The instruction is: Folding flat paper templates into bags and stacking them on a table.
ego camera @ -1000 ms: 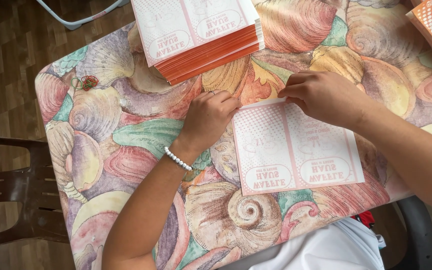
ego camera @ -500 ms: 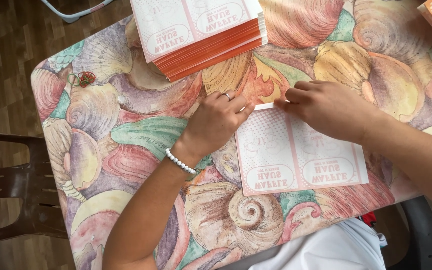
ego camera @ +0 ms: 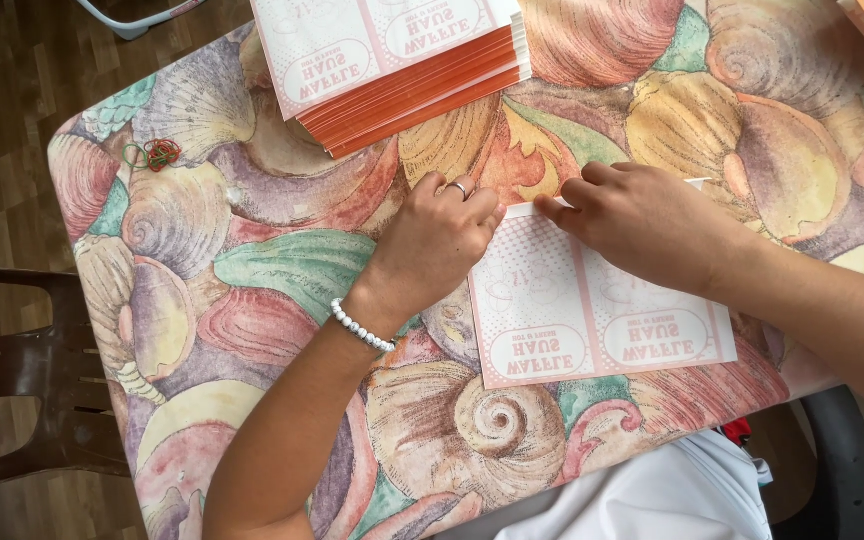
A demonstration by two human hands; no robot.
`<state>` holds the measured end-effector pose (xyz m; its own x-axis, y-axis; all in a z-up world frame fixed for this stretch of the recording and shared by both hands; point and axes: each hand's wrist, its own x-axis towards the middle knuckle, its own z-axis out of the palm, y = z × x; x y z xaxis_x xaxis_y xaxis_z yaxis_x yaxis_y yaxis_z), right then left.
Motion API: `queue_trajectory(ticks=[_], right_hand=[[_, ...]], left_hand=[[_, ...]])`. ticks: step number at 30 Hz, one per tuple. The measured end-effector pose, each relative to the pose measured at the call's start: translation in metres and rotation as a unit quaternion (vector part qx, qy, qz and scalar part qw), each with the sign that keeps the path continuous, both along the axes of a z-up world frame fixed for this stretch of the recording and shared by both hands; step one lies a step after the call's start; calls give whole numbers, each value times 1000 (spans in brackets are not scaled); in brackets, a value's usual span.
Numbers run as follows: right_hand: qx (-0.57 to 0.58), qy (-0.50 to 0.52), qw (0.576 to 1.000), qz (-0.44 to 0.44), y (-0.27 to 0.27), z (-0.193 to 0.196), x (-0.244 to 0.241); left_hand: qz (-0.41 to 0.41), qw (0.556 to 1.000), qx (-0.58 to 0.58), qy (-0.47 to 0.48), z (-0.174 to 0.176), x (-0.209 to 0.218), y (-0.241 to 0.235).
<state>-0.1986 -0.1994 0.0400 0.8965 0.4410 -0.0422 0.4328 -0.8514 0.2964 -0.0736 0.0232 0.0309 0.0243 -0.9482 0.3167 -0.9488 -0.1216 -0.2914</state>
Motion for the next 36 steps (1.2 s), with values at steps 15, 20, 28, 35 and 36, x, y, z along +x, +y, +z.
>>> queue_trajectory(ticks=[15, 20, 28, 35, 36], right_hand=[[-62, 10, 997, -52, 14, -6, -6], [37, -123, 992, -3, 15, 2, -9], [26, -111, 993, 6, 13, 1, -7], [32, -121, 992, 28, 11, -1, -8], [32, -120, 992, 28, 7, -4, -7]], left_hand=[[38, 999, 9, -22, 4, -9, 1], [42, 996, 16, 77, 10, -6, 6], [99, 990, -20, 102, -5, 3, 21], [90, 990, -1, 108, -11, -54, -4], [90, 990, -2, 109, -19, -51, -5]])
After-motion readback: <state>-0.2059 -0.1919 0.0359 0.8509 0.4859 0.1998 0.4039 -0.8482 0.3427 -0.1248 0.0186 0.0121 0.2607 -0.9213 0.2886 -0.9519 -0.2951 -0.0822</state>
